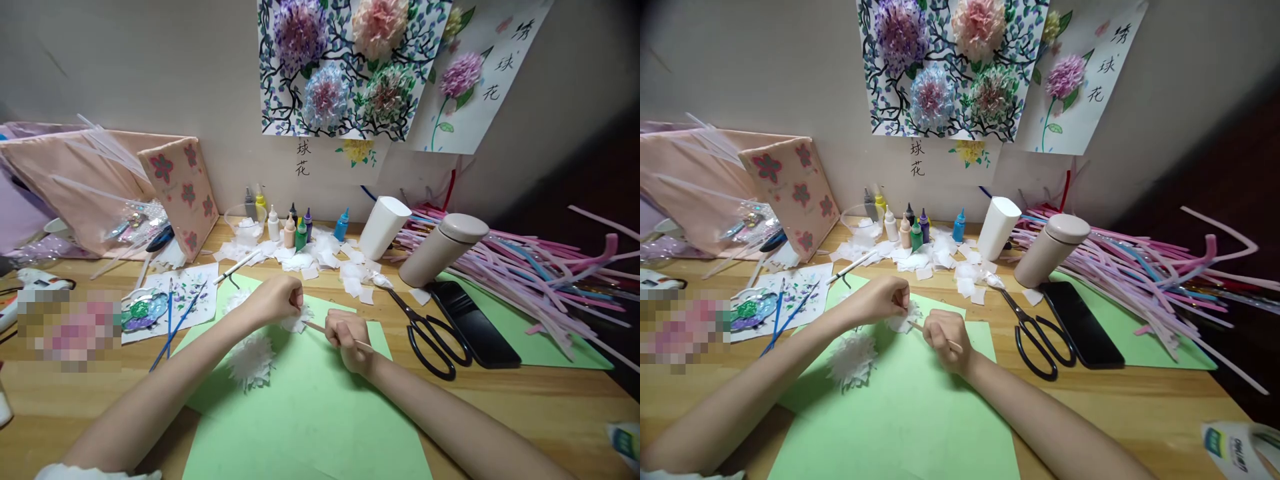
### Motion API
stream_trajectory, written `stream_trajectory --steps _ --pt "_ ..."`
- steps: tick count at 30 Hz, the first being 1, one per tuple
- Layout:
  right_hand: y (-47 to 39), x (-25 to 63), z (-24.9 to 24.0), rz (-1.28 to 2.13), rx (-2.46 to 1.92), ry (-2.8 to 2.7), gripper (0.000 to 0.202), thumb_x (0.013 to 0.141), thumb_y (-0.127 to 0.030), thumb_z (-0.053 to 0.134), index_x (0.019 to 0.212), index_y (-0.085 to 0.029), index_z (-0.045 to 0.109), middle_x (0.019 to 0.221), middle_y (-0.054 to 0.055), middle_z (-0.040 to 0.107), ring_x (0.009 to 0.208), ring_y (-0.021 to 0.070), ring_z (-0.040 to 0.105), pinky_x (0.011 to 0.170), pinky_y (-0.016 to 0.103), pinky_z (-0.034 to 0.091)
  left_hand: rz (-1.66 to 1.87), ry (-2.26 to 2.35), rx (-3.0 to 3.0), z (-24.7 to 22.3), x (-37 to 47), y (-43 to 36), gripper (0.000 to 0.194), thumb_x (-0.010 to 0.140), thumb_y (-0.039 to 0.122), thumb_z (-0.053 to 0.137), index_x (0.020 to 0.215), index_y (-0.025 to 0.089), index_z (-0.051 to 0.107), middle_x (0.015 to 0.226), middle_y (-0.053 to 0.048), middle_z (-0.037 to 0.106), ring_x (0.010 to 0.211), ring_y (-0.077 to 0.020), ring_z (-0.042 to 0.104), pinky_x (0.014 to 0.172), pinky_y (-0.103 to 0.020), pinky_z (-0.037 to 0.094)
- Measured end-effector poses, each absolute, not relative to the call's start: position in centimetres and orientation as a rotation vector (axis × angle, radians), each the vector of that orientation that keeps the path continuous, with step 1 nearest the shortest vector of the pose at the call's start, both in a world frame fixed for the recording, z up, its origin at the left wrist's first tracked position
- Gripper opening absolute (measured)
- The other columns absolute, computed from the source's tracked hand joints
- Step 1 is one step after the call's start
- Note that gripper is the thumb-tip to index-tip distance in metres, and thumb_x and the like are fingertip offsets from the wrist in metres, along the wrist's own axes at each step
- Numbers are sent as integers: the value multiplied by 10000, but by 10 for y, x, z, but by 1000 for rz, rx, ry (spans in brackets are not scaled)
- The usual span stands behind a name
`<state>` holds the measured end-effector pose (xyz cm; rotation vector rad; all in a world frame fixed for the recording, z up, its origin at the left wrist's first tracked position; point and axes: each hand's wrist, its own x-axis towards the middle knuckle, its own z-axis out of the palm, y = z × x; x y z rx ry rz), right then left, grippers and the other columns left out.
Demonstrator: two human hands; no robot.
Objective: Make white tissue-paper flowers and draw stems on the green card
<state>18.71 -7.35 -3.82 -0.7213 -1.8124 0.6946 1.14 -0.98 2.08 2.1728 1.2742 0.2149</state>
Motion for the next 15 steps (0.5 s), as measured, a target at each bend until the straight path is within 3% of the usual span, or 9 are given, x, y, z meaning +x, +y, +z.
stream_trajectory --steps 15 --pt "-68 183 -38 670 -901 -1907 413 935 -295 228 543 -204 322 510 -9 368 492 125 353 520 275 292 339 1416 2303 21 3 0 93 648 117 504 704 186 533 714 -4 603 678 -152 538 562 -231 354"
